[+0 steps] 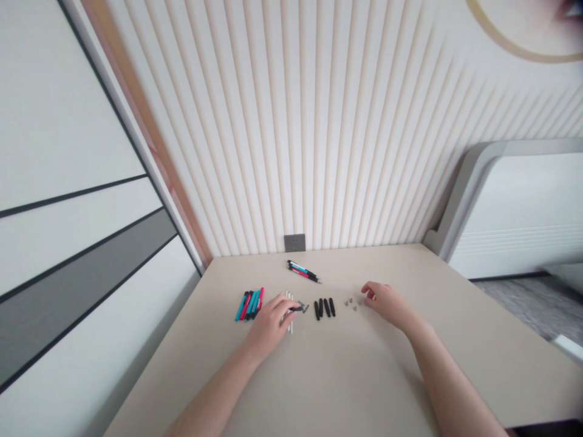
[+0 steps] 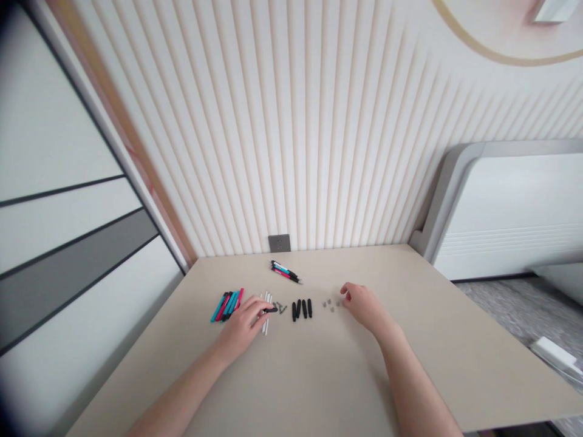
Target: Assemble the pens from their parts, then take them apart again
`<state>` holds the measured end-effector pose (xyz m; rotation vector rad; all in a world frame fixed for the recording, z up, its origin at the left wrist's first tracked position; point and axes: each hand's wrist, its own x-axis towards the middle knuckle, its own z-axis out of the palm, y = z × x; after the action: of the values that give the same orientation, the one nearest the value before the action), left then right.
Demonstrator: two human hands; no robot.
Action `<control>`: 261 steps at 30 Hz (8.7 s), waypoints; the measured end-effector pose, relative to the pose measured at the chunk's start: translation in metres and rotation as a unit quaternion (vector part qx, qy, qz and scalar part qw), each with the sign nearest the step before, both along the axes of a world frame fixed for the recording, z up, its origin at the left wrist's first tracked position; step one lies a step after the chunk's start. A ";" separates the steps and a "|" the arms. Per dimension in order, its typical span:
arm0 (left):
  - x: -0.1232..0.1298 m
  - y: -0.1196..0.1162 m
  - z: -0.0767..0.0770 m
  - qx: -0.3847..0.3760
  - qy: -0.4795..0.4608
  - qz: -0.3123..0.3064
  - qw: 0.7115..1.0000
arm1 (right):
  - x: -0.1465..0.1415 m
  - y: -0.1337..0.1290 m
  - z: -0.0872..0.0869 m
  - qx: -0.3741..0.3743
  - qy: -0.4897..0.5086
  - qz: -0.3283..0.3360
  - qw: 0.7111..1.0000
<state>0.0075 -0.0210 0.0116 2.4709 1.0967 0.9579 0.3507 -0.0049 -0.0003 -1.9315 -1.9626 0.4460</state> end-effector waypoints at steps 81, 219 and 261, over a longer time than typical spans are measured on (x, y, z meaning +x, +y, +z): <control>-0.128 0.039 0.000 -0.065 0.090 0.392 0.913 | -0.299 0.038 0.036 0.054 -0.087 0.341 0.934; -0.093 0.022 -0.004 -0.087 0.157 0.037 0.983 | -0.223 -0.025 0.012 0.121 -0.124 0.159 0.972; -0.112 0.017 -0.012 -0.070 0.066 0.069 0.993 | -0.134 0.049 0.017 0.008 -0.133 0.009 0.991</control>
<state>-0.1048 -0.0044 -0.0003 2.3982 1.3434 0.7329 0.2169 0.0436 0.0163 -2.0533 -2.1387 0.1849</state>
